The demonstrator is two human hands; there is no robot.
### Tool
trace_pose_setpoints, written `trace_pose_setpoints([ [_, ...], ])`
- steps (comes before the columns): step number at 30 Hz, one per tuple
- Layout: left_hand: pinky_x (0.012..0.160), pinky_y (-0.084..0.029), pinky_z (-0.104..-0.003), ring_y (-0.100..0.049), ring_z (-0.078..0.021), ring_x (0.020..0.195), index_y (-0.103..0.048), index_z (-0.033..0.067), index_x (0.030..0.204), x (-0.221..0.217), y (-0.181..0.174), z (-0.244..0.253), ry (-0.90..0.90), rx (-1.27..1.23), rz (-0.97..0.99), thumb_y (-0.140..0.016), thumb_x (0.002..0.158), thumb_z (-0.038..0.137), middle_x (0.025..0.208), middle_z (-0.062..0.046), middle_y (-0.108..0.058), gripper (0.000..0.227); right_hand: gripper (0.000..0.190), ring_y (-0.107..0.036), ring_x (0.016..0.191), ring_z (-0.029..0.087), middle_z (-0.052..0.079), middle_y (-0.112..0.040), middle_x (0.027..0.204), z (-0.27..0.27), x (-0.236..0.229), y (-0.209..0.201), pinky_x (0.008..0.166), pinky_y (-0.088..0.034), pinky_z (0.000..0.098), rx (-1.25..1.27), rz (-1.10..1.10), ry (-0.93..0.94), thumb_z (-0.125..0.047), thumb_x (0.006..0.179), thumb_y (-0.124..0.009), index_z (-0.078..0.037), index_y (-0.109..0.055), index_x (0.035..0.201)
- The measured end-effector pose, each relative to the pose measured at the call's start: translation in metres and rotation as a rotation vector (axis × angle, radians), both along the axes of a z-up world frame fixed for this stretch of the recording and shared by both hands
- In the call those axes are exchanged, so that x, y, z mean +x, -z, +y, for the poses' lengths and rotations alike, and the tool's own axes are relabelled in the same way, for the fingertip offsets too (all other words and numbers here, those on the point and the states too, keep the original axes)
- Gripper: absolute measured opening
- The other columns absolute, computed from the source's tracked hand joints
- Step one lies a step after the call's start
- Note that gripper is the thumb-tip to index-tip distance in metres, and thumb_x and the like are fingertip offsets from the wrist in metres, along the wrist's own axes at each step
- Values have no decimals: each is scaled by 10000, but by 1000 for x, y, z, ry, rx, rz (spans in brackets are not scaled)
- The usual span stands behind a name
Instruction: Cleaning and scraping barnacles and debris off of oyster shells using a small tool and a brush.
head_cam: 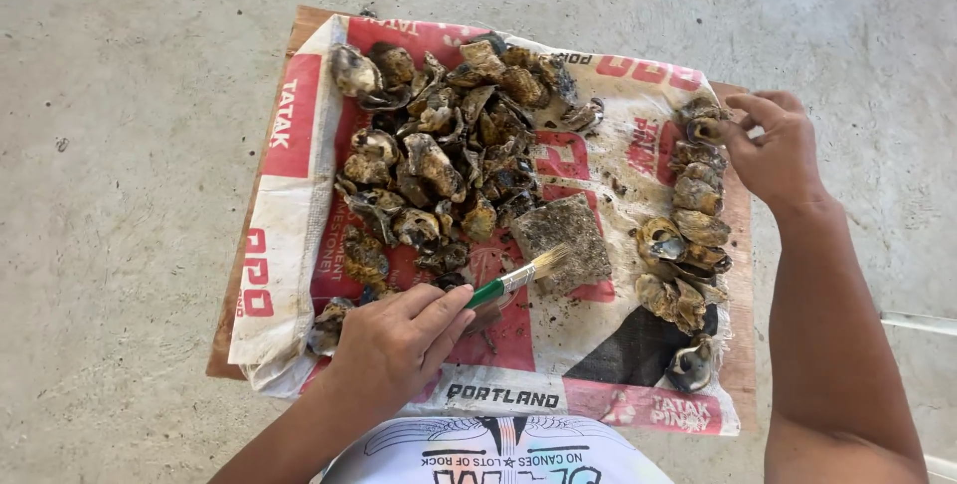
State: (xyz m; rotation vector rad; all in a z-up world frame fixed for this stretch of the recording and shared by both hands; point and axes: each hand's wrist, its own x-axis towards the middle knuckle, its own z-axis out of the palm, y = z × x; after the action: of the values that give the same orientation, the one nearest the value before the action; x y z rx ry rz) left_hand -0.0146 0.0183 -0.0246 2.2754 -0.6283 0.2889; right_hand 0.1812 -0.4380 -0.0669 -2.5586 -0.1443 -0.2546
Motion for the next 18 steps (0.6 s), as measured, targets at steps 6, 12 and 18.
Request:
trace_pose_setpoints([
  [6,515,-545,-361,-676,-219,619,-744,28,1108,-1,2,3,-4,-2,15,-723,930,168,824,-76,-698,228,306,-690,1093,275,116,-620,1382,96,5,-38,928,-562,320,-62,229,-129,-131,953,-703,-43,-695,1245],
  [12,510,-545,-356,-684,-220,630,-739,11,1111,-4,0,12,-26,-9,8,-716,931,164,829,-82,-697,238,387,-596,1267,251,79,-695,1325,122,49,14,1035,-530,459,-626,-154,-585,-109,868,-743,-107,-729,1255],
  [18,516,-553,-351,-683,-212,616,-748,20,1093,-6,1,27,-103,11,7,-713,930,175,820,-82,-703,227,271,-712,966,185,117,-725,1197,135,32,-25,797,-619,293,-13,444,-169,-188,991,-676,-118,-705,1251],
])
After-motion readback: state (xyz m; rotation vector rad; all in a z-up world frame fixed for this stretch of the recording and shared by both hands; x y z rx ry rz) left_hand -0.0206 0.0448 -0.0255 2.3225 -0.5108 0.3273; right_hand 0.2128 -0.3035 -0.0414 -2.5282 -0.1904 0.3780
